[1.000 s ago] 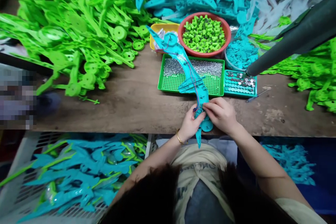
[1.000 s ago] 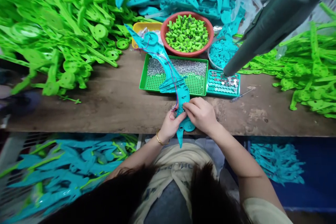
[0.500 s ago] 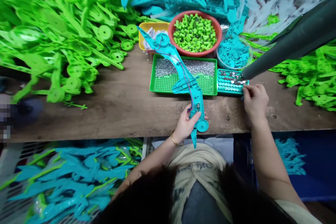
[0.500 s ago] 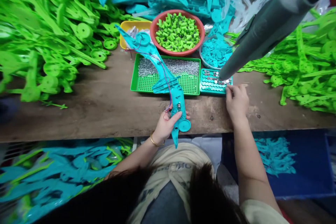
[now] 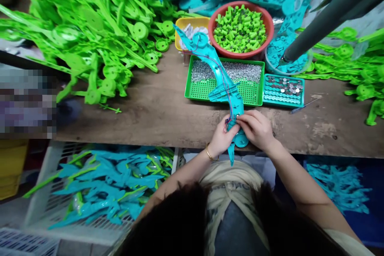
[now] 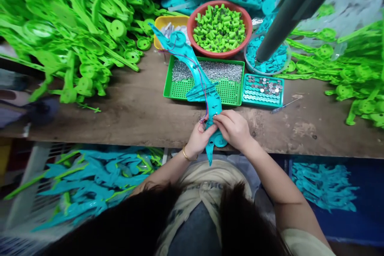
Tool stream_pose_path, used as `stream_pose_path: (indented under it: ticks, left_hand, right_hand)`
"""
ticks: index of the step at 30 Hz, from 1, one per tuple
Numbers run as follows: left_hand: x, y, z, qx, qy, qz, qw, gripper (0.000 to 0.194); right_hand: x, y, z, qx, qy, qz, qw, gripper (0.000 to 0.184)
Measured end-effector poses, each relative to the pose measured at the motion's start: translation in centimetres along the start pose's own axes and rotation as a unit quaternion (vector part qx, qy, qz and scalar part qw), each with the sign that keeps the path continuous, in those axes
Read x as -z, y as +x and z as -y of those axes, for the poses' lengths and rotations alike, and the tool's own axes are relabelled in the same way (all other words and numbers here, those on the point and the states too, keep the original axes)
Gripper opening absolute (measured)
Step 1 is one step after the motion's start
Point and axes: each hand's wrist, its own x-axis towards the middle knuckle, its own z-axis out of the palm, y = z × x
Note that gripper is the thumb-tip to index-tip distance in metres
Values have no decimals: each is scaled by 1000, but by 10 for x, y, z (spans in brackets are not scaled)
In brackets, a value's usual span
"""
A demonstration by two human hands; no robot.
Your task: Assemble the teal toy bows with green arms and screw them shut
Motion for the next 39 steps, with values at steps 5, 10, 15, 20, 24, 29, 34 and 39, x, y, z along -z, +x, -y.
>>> stream_pose_path:
  ticks: [5,10,15,20,24,29,34,39]
  left_hand:
    - [-1,-2,0,-25,1,-9,1000,42]
    - [-12,-20,2,-54,13,-65,996,41]
    - [-21,-50,-2,-37,100,-48,993,63]
    - [5,-72,-40,-17,202,201,959,76]
    - [47,-73,-81,-55,279,314,906,37]
    - [102,-56,-92,-236,531,-24,813,16]
    - [130,-47,-71,-266,626,-109,725,15]
    - [133,-57,-63,-245,646,-108,715,31]
  right_hand:
    - [7,9,1,-171,164,76,969,6]
    - [-7,9,20,-372,295,54,878,37]
    - [15,12,35,-329,234,157,901,30]
    - [51,9,5,-302,148,229,913,34]
    - [61,-3,-24,-225,48,237,944,36]
    - [81,-30,-12,-221,-68,95,968,23]
    - [71,-65,25,-158,-79,100,979,12]
    - [35,-72,40,-129,-220,93,962,25]
